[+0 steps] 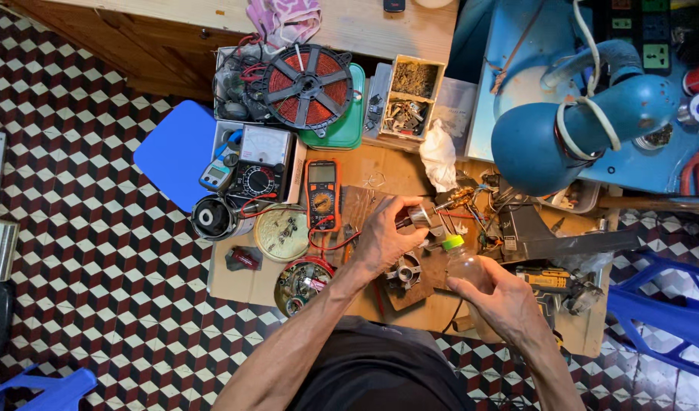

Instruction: The person wipes a small motor component with a tissue, then pours liquid from a plastic bottle over the part and other motor pieces on the bench, rubbing and turning them by hand. They handle the rotor and housing, pick at parts with a small tool, and reposition components on the workbench while cleaning them.

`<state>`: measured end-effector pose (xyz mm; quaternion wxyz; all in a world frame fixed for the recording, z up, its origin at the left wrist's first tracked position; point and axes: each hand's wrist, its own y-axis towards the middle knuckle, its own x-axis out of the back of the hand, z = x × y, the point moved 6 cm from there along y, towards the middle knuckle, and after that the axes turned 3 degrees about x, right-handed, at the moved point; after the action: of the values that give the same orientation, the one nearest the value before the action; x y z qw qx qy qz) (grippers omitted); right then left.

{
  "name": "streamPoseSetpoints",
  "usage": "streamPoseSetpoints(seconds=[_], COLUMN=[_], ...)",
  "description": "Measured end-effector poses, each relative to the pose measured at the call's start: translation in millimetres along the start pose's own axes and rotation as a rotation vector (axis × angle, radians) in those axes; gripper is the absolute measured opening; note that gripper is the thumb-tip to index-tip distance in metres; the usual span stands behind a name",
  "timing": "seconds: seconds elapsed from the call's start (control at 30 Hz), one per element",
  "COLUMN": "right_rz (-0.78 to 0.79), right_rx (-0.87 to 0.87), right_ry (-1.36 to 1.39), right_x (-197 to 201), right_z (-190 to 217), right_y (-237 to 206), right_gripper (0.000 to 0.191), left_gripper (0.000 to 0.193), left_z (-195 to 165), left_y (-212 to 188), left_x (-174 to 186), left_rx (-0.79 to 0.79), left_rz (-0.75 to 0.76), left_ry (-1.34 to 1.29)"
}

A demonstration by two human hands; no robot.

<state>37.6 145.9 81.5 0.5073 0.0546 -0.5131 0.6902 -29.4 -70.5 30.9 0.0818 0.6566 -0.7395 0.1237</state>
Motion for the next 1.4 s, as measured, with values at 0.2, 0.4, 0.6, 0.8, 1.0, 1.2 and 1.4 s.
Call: streamPoseSetpoints(seconds=[0.2, 0.4, 0.6, 0.8, 1.0, 1.2, 1.4], right_rz=[-0.032, -0.017, 0.023, 0.016, 0.002, 0.019, 0.030], right_rx=[0.035, 0.010, -0.031, -0.028, -0.028, -0.054, -0.015], right_ry=[0.120, 0.074, 0.099, 0.112, 0.144, 0.045, 0.060], right_x=[1.8, 2.5, 0.5, 0.3, 1.5, 0.4, -1.5], right_z=[-5.3, -11.7, -15.4, -18.6, -20.3, -20.2, -16.1], right_y=[5.9, 11.7, 12.1, 13.7, 13.2, 13.1, 13.5], right_gripper=[0.057, 0.055, 0.055, 0.054, 0.052, 0.054, 0.057], left_gripper=[0.048, 0.046, 0.048, 0.048, 0.048, 0.048, 0.048], left_z=[-5.7, -1.9, 4.0, 6.3, 8.0, 6.2, 8.8], left_y=[4.8, 3.7, 4.7, 5.0, 5.2, 3.0, 5.2], left_x=[-7.0, -9.4, -16.4, -18.9, -19.7, -16.9, -17.6], left_rx=[0.026, 0.047, 0.069, 0.061, 0.070, 0.044, 0.058], left_rz=[0.023, 0.031, 0.067, 0.067, 0.072, 0.058, 0.056], left_ry=[0.026, 0.061, 0.060, 0.055, 0.050, 0.031, 0.047])
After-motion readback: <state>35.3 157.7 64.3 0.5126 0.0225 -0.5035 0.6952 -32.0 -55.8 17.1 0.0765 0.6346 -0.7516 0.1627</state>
